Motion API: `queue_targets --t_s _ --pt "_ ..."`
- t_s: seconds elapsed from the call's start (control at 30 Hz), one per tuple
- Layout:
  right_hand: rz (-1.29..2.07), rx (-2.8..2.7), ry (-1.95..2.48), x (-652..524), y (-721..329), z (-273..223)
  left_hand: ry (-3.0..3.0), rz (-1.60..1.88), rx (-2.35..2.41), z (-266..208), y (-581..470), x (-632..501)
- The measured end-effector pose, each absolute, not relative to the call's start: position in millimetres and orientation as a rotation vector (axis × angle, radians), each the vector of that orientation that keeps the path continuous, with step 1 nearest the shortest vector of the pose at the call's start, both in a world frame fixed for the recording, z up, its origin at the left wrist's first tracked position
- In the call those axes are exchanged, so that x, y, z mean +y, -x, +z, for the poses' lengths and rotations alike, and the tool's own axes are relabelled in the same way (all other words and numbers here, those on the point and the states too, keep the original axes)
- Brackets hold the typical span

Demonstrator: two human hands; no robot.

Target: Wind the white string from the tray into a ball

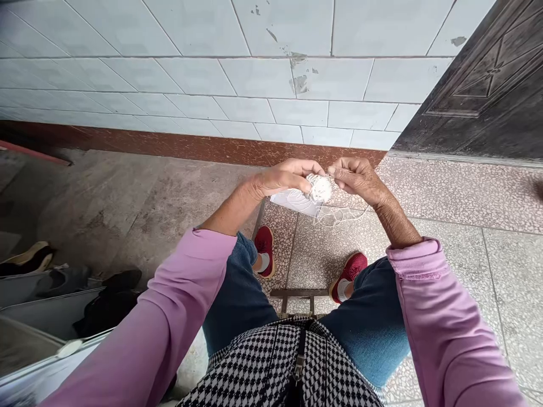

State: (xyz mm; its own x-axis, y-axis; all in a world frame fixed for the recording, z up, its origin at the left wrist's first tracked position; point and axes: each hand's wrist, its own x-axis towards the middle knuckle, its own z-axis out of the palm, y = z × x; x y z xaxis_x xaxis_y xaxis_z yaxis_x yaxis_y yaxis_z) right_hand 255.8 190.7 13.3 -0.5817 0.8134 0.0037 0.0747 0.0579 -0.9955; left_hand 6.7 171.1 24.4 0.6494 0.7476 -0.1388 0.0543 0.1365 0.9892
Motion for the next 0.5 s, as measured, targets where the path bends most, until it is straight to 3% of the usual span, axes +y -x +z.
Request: queue_targets --t_s 0.2,0.5 --pt "1.706 -1.512 0.87 192.6 -254.1 5.9 -1.076 0.911 0.661 39.1 -1.3 167.8" --pt "1.471 -1.189 1.018 230.0 -324.2 -11.9 -0.942 1.243 0.721 40.4 22.3 175.1"
